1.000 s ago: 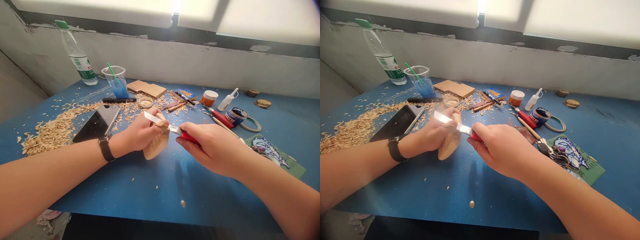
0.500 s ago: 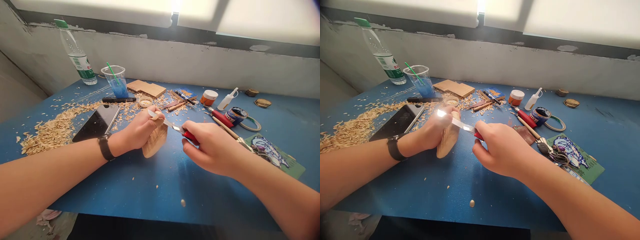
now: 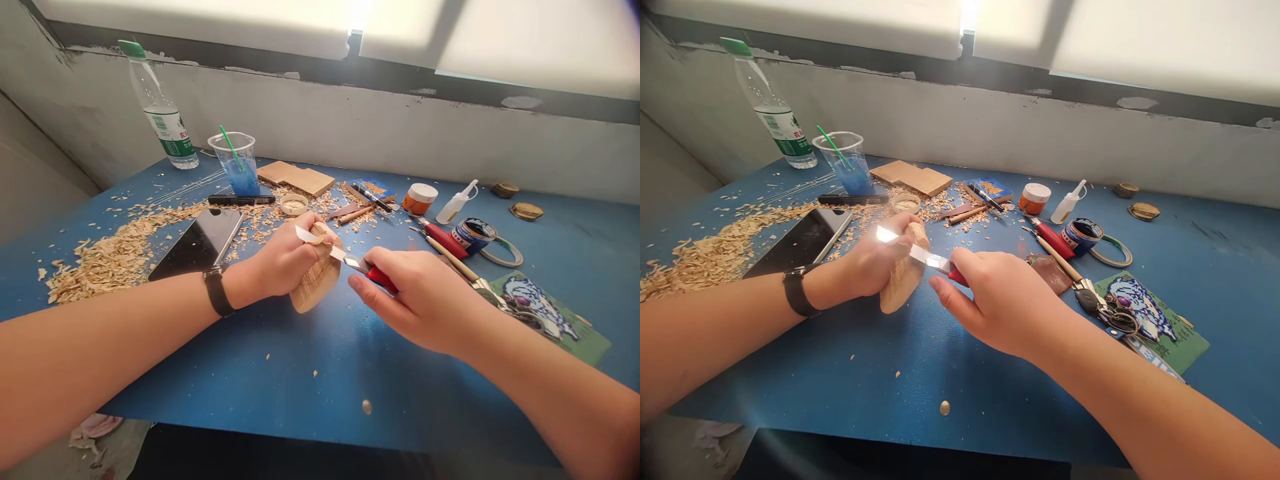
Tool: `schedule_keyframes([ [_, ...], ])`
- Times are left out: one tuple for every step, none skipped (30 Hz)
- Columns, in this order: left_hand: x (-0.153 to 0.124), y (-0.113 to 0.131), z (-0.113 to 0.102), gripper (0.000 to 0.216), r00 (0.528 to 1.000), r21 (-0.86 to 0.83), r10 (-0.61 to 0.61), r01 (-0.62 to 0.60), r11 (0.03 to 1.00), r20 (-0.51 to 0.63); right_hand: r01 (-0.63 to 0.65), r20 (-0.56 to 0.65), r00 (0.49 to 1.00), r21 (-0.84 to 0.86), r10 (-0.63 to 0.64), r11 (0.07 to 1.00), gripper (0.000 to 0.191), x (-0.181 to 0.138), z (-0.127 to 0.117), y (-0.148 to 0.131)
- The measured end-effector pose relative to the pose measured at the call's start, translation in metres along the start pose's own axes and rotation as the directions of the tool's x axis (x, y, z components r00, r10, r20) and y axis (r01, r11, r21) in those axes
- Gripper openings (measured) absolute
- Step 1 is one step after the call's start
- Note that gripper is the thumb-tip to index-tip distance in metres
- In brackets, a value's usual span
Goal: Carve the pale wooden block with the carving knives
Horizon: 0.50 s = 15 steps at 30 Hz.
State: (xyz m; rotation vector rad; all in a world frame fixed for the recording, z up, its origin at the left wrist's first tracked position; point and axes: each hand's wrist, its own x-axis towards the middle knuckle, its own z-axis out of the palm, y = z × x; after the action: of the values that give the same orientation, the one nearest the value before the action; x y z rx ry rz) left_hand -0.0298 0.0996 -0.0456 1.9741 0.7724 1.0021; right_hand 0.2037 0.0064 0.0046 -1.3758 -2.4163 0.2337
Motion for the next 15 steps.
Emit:
schedule_keyframes([
  [0.0004, 0.0017, 0.0001, 0.03, 1.0, 0.019, -0.008, 0.008, 1.0, -0.004, -0.005, -0.011, 1.0, -0.014, 0.005, 1.0, 0.035, 0.0003, 0.0007, 0.0013],
  [0.0007, 0.0036, 0.0003, 0.03, 1.0, 0.032, -0.016, 0.016, 0.999, -0.006, -0.01, -0.019, 1.0, -0.027, 0.009, 1.0, 0.035, 0.0005, 0.0014, 0.0026],
  [0.001, 0.0055, 0.0006, 0.031, 1.0, 0.034, -0.024, 0.024, 0.999, -0.005, -0.014, -0.027, 1.0, -0.039, 0.013, 0.999, 0.035, 0.0006, 0.002, 0.0038],
  [0.0012, 0.0072, 0.0011, 0.032, 1.0, 0.027, -0.03, 0.03, 0.999, -0.001, -0.018, -0.034, 0.999, -0.05, 0.016, 0.999, 0.035, 0.0006, 0.0025, 0.0047],
  [0.0015, 0.0085, 0.0016, 0.032, 0.999, 0.016, -0.034, 0.034, 0.999, 0.004, -0.021, -0.04, 0.999, -0.06, 0.019, 0.998, 0.035, 0.0005, 0.0027, 0.0054],
  [0.0017, 0.0094, 0.0022, 0.033, 0.999, 0.006, -0.036, 0.036, 0.999, 0.009, -0.024, -0.044, 0.999, -0.068, 0.021, 0.997, 0.035, 0.0005, 0.0027, 0.006],
  [0.0018, 0.0099, 0.0027, 0.035, 0.999, 0.001, -0.035, 0.035, 0.999, 0.014, -0.028, -0.046, 0.999, -0.075, 0.025, 0.997, 0.035, 0.0004, 0.0025, 0.0063],
  [0.002, 0.0101, 0.0031, 0.036, 0.999, 0.003, -0.031, 0.031, 1.0, 0.015, -0.032, -0.047, 0.998, -0.08, 0.029, 0.996, 0.035, 0.0004, 0.0022, 0.0064],
  [0.0022, 0.0101, 0.0034, 0.038, 1.0, 0.014, -0.02, 0.02, 1.0, 0.015, -0.037, -0.048, 0.998, -0.083, 0.033, 0.996, 0.036, 0.0004, 0.0018, 0.0064],
  [0.0024, 0.01, 0.0036, 0.041, 1.0, 0.031, -0.003, 0.002, 1.0, 0.011, -0.042, -0.047, 0.998, -0.082, 0.038, 0.996, 0.036, 0.0004, 0.0013, 0.0062],
  [0.0026, 0.0099, 0.0037, 0.043, 1.0, 0.05, 0.016, -0.016, 0.999, 0.007, -0.046, -0.046, 0.998, -0.08, 0.043, 0.996, 0.036, 0.0005, 0.001, 0.0059],
  [0.0028, 0.01, 0.0037, 0.046, 0.999, 0.07, 0.033, -0.033, 0.997, 0.002, -0.051, -0.044, 0.998, -0.078, 0.048, 0.996, 0.037, 0.0007, 0.0007, 0.0055],
  [0.003, 0.0103, 0.0037, 0.049, 0.999, 0.09, 0.045, -0.045, 0.995, -0.002, -0.055, -0.041, 0.998, -0.077, 0.051, 0.996, 0.038, 0.0008, 0.0005, 0.0051],
  [0.0032, 0.0108, 0.0037, 0.052, 0.999, 0.108, 0.048, -0.047, 0.993, -0.003, -0.058, -0.039, 0.998, -0.079, 0.055, 0.995, 0.039, 0.001, 0.0006, 0.0046],
  [0.0035, 0.0115, 0.0037, 0.055, 0.999, 0.123, 0.042, -0.041, 0.992, -0.003, -0.061, -0.038, 0.998, -0.085, 0.058, 0.995, 0.04, 0.0011, 0.0008, 0.0042],
])
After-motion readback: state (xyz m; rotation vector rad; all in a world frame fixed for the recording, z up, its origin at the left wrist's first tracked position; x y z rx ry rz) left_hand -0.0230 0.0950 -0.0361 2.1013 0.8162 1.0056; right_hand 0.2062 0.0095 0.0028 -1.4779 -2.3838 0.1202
